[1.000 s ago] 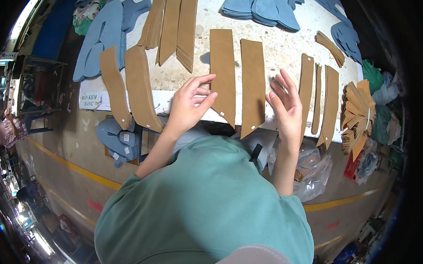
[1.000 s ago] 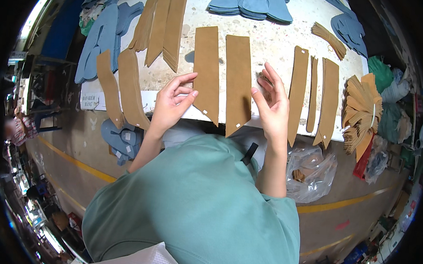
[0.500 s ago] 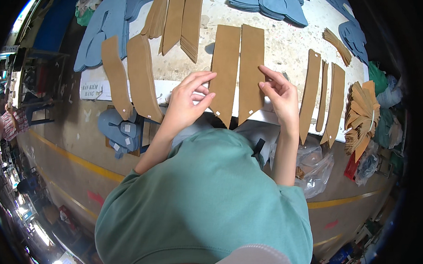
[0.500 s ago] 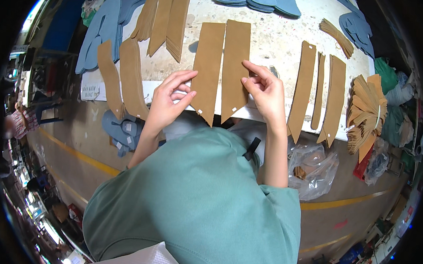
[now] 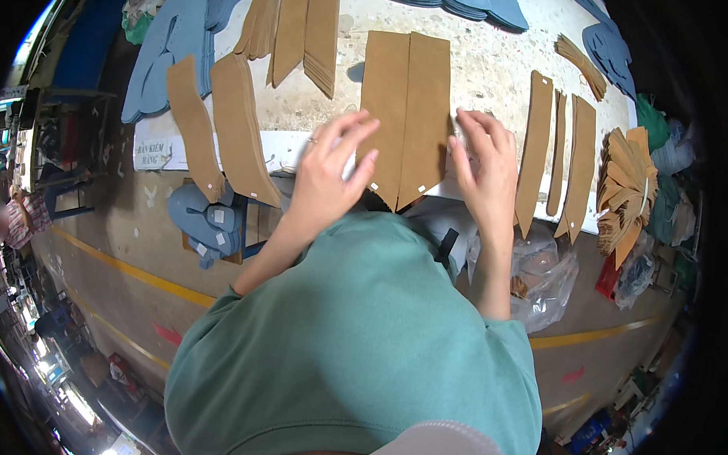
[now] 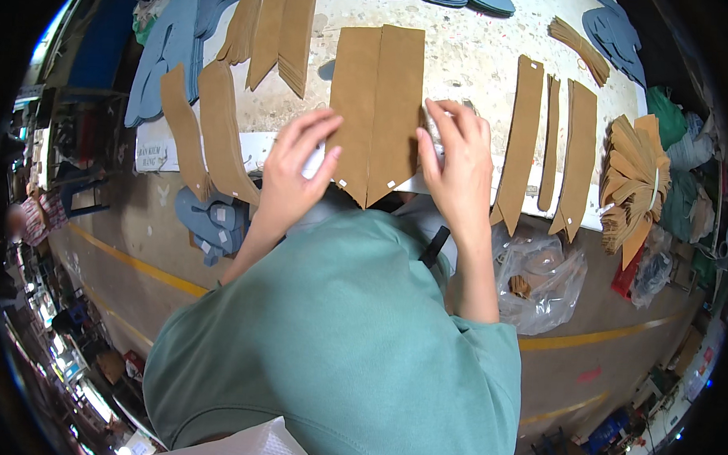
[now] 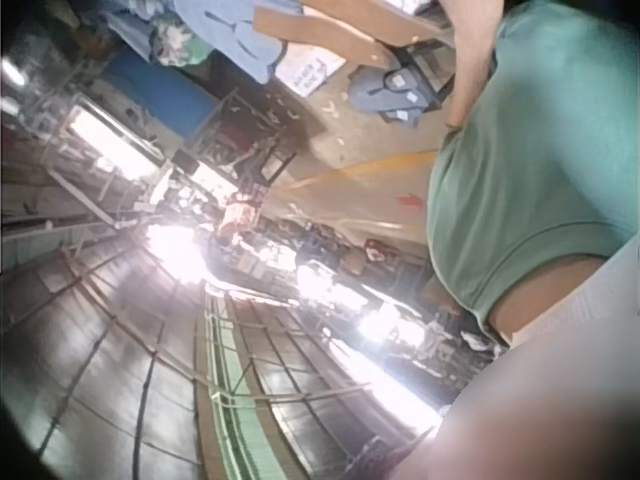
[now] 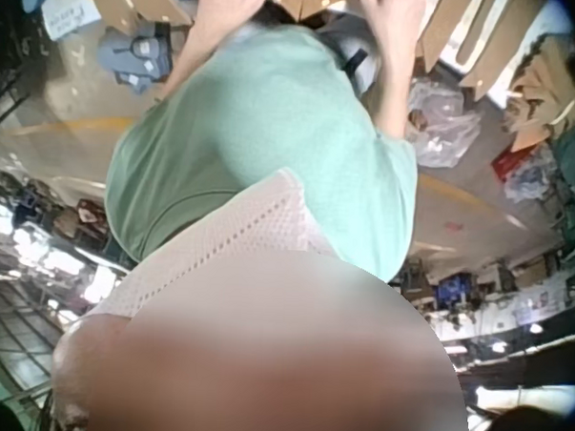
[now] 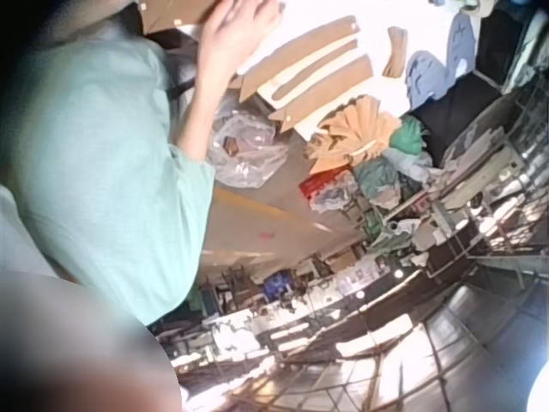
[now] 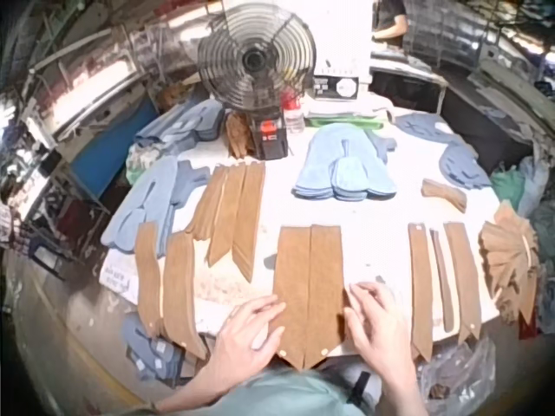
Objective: The person sorts and stacks brown cardboard pieces on a worktable. They pick up individual pieces, align them, and place them into neat stacks while occasionally moving other pieces aside.
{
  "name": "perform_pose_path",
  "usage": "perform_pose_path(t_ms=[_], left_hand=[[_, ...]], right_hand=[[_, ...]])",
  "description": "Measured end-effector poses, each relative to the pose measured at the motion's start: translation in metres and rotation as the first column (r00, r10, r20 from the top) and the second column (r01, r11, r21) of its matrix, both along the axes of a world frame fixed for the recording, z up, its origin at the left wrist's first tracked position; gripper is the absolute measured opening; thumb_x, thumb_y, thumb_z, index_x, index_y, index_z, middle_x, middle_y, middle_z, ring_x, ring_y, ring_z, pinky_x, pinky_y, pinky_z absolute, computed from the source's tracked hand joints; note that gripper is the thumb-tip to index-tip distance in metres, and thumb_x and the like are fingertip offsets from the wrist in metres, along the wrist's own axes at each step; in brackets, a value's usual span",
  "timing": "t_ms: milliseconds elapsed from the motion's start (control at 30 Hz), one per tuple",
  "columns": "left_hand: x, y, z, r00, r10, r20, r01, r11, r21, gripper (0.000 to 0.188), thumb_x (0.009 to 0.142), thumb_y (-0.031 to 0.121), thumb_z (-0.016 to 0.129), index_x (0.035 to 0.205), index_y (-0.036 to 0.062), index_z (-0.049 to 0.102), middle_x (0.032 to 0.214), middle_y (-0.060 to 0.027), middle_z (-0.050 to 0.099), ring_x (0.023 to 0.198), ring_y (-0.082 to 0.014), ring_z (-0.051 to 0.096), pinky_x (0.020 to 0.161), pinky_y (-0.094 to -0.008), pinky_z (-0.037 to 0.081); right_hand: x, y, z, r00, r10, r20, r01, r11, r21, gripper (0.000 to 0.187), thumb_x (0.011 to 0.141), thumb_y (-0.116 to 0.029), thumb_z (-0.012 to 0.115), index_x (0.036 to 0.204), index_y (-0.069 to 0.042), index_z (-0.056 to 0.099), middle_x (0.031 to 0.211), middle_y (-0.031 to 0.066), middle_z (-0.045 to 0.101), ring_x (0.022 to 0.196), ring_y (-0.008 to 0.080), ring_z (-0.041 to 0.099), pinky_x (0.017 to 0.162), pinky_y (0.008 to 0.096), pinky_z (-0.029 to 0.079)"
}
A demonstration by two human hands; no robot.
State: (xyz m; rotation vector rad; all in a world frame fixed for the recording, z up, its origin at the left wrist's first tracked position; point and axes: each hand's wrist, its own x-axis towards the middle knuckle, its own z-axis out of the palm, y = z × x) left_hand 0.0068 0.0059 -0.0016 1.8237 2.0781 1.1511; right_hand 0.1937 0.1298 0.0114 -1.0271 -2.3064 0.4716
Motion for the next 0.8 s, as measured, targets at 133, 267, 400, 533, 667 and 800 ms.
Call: perform_pose_path(t_ms=[133,267,400,533,667,800], left_hand=[[0.011,-0.005,-0.005,0.994,-0.105,-0.040,0.103,0.994,-0.047,0.038,0.082,0.011,0.069,0.120,0.0069,0.064,0.128,-0.0117,0.058,0.116,-0.0310,0.057,0.100,-0.0415,0.044],[0.016,-0.008,-0.010,0.973,-0.166,-0.160,0.148,0.982,-0.119,0.039,0.086,0.018,0.066,0.124,0.0086,0.062,0.134,-0.0094,0.055,0.127,-0.0289,0.051,0.108,-0.0474,0.037],[0.014,-0.010,-0.010,0.972,-0.194,-0.134,0.175,0.975,-0.140,0.043,0.086,0.018,0.067,0.128,0.0090,0.059,0.136,-0.0097,0.053,0.130,-0.0291,0.047,0.110,-0.0473,0.035],[0.002,-0.014,-0.007,0.997,-0.028,-0.074,0.021,0.996,-0.092,0.052,0.084,0.020,0.070,0.133,0.0080,0.055,0.138,-0.0102,0.052,0.132,-0.0304,0.045,0.111,-0.0477,0.032],[-0.014,-0.019,0.000,0.996,-0.093,-0.004,0.091,0.984,-0.152,0.048,0.083,0.014,0.070,0.129,0.0065,0.058,0.137,-0.0123,0.053,0.129,-0.0307,0.049,0.109,-0.0434,0.036],[-0.036,-0.018,0.026,0.987,-0.037,0.155,0.061,0.986,-0.152,0.032,0.084,0.008,0.067,0.116,0.0053,0.067,0.124,-0.0124,0.063,0.114,-0.0265,0.061,0.098,-0.0346,0.047]], right_hand=[[0.001,-0.012,0.003,0.936,0.345,0.068,-0.331,0.930,-0.158,0.036,0.088,-0.011,0.064,0.123,-0.003,0.061,0.130,0.0128,0.058,0.127,0.0313,0.049,0.101,0.0413,0.041],[-0.024,-0.003,-0.010,0.920,0.336,0.204,-0.327,0.942,-0.078,0.046,0.093,-0.027,0.058,0.133,-0.003,0.053,0.142,0.0128,0.049,0.135,0.0297,0.042,0.110,0.0502,0.031],[-0.057,0.034,-0.021,0.938,0.171,0.303,-0.202,0.977,0.074,0.055,0.095,-0.037,0.053,0.140,-0.007,0.046,0.148,0.0122,0.042,0.137,0.0311,0.038,0.111,0.0552,0.029],[-0.064,0.030,-0.021,0.932,0.159,0.324,-0.184,0.982,0.049,0.055,0.096,-0.038,0.052,0.141,-0.008,0.045,0.150,0.0135,0.038,0.139,0.0313,0.035,0.111,0.0572,0.028],[-0.038,-0.019,-0.007,0.868,0.461,0.184,-0.450,0.888,-0.100,0.046,0.093,-0.027,0.060,0.133,-0.007,0.054,0.146,0.0119,0.044,0.138,0.0293,0.038,0.112,0.0551,0.027],[-0.003,-0.016,0.013,0.820,0.556,-0.135,-0.543,0.681,-0.491,0.026,0.091,-0.021,0.063,0.110,-0.005,0.069,0.114,0.0097,0.069,0.113,0.0278,0.063,0.104,0.0468,0.041]])
